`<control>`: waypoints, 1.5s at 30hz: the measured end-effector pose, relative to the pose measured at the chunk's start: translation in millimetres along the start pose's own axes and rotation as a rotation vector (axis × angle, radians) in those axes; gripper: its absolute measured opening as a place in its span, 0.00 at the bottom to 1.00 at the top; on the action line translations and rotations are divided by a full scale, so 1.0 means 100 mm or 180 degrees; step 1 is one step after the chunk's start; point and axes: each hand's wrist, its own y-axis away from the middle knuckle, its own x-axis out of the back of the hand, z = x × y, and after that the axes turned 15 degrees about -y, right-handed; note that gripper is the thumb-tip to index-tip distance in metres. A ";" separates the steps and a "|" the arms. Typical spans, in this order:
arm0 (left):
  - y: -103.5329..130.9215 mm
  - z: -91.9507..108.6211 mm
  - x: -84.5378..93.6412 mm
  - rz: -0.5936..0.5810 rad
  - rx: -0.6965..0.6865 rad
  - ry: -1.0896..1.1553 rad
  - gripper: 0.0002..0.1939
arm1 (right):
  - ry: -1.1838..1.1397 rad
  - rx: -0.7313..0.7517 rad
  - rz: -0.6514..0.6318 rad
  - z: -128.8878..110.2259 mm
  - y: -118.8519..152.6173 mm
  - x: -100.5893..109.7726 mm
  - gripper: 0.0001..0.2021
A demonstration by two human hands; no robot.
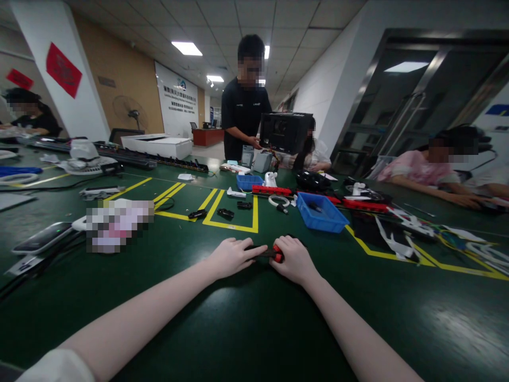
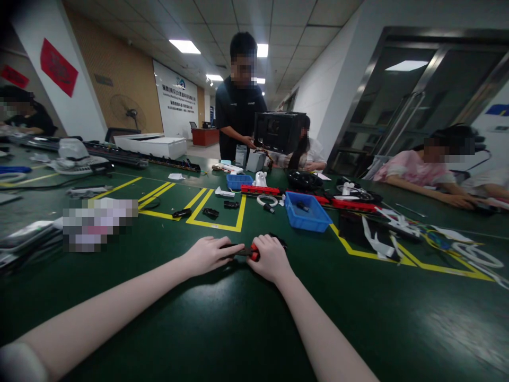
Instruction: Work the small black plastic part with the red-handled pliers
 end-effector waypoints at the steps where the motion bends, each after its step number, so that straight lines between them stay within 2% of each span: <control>1: 0.00 0.00 0.00 0.0020 -0.0013 0.0015 0.26 | -0.0002 -0.0001 0.0003 0.00 0.00 0.00 0.08; 16: 0.03 0.00 -0.03 0.0224 -0.0077 0.0150 0.26 | 0.0002 0.0018 -0.0041 0.00 0.02 -0.01 0.09; 28: 0.02 -0.06 -0.06 0.0153 0.0006 0.0442 0.27 | 0.0077 0.0023 -0.0035 -0.02 0.02 0.01 0.09; 39: 0.02 0.00 -0.07 0.0130 0.0076 0.0071 0.25 | 0.0061 0.0000 -0.0024 -0.02 0.01 0.01 0.08; 45: 0.02 -0.04 -0.08 0.0089 0.0046 0.0357 0.26 | -0.0032 0.0034 -0.0076 -0.02 0.00 0.02 0.09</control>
